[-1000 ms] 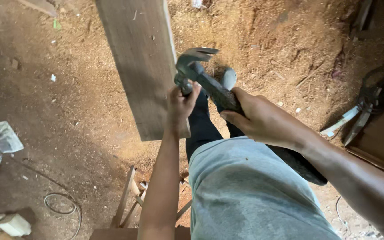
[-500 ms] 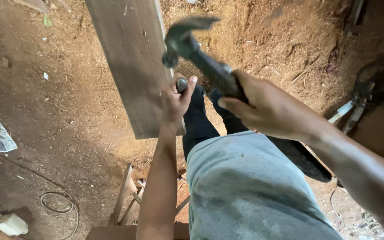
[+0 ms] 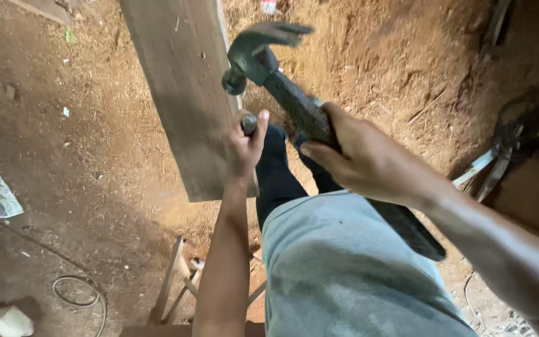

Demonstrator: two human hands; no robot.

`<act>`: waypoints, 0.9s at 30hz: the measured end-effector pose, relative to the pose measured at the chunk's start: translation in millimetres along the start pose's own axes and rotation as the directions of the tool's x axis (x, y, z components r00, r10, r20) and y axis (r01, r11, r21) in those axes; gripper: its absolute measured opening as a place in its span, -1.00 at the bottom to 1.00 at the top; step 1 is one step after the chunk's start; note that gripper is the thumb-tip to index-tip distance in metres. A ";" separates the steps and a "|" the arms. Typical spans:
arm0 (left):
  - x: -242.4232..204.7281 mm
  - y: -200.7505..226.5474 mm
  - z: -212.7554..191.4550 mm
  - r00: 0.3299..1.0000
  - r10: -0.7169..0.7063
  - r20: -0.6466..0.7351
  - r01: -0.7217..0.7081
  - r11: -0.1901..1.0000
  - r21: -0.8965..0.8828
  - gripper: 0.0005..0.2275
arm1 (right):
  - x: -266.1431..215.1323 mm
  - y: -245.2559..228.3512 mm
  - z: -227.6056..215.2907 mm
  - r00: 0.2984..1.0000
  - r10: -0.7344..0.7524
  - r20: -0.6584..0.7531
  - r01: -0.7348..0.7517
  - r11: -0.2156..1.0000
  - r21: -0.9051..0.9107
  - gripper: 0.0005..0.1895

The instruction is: The person hammers a metal chisel-like tool into a wooden plank to remove material. They move the tool along the wood surface while repeatedly striking it with a hammer.

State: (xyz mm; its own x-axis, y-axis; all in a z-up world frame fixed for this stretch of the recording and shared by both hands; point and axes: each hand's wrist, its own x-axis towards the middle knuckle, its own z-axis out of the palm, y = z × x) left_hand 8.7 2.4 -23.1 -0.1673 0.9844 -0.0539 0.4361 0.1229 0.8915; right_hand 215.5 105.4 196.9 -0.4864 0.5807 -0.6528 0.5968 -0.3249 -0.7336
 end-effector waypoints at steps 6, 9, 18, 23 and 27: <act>3.2 -3.1 1.0 0.999 0.013 -0.053 -0.022 0.986 -0.166 -0.80 | 10.3 2.1 -1.9 0.923 0.344 0.172 -0.333 0.939 -0.090 -0.69; -12.2 -5.6 -3.2 0.986 -0.167 -0.001 0.166 0.982 -0.088 -0.80 | 9.3 13.5 4.2 0.948 0.296 0.114 -0.295 0.955 -0.025 -0.68; -0.4 -7.1 1.9 0.992 -0.105 -0.070 0.095 0.986 -0.135 -0.75 | 13.0 3.4 -0.2 0.901 0.394 0.182 -0.378 0.919 -0.114 -0.67; -0.6 -2.1 3.6 0.997 -0.055 -0.046 0.053 0.998 -0.040 -0.70 | 12.9 1.1 -1.3 0.953 0.277 0.119 -0.263 0.957 -0.121 -0.57; -1.8 1.9 0.9 0.995 -0.030 -0.091 0.017 0.990 -0.141 -0.80 | 11.9 6.8 6.5 0.947 0.279 0.157 -0.249 0.950 -0.189 -0.66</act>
State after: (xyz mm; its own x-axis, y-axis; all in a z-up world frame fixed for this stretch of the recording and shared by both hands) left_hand 10.6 1.0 -21.7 -0.2603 0.9647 -0.0398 0.3040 0.1210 0.9450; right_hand 209.6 105.3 182.9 -0.3941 0.3423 -0.8529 0.8085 -0.3122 -0.4989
